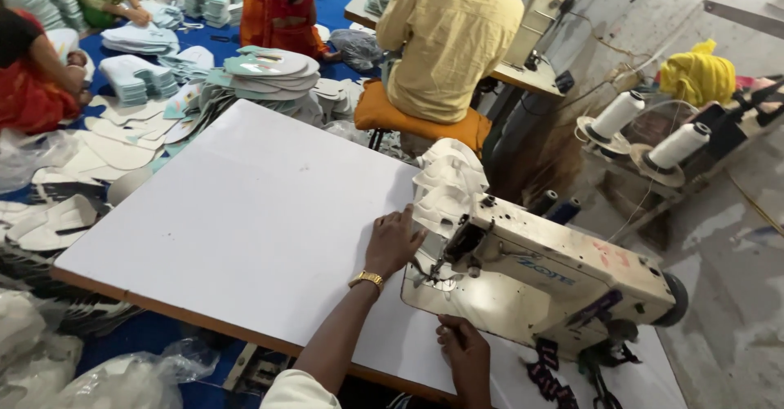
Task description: The person operates a sewing machine to stitch white fabric pieces, likely face masks. They repeatedly feed the fabric through the machine, guide it with both hands, and stack the finished pieces on the table.
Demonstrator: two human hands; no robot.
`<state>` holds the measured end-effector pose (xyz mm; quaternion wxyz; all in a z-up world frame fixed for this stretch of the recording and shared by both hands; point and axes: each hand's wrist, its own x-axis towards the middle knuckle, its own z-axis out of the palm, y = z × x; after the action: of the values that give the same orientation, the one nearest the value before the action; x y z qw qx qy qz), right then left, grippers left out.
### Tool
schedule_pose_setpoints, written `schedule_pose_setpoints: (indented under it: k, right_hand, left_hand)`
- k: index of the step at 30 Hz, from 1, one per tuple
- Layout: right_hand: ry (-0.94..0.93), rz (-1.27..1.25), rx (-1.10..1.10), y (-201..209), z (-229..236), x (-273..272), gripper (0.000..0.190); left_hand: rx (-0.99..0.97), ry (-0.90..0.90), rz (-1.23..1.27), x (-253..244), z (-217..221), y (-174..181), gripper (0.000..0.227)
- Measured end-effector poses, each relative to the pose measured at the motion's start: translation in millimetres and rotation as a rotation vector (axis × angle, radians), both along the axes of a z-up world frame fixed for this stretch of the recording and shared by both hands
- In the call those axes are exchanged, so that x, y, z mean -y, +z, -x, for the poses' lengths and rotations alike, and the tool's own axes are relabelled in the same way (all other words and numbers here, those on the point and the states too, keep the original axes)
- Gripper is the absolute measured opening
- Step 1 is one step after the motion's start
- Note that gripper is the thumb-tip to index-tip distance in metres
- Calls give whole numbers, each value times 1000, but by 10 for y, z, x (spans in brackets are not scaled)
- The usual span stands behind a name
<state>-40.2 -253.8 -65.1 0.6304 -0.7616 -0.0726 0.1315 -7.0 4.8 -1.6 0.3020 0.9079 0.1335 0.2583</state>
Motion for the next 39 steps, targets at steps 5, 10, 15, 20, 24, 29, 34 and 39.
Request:
schedule_pose_setpoints:
  k: [5,10,15,20,24,29,34,39]
  right_hand:
    - [55,-37,75,28,33,-11,22]
    - [46,-24,94,4,42,1,21]
    - [56,-88,45,76,78,-33,19]
    - [58,-110,25,158,121,-39,18]
    - [87,-82,90,134,96,-35,18]
    - [63,-46,38,125,100,-28,18]
    - [82,-66,57,143,111,-28,18]
    - [66,-36,30,136,101,-20,19]
  left_hand:
    - [14,-2,-27,1,-18,-28,70]
    - [-16,0,-24,7,-29,0,70]
    - [-39,3,-28,13,-57,-7,70]
    - [-50,10,-41,16,-60,-17,70]
    - [-62,11,-30,30,-48,16,69]
    - [-52,9,-26,34,-43,19,70]
    - [-64,8,-38,29,-66,-6,70]
    - [-51,13,-31,37,-70,-14,70]
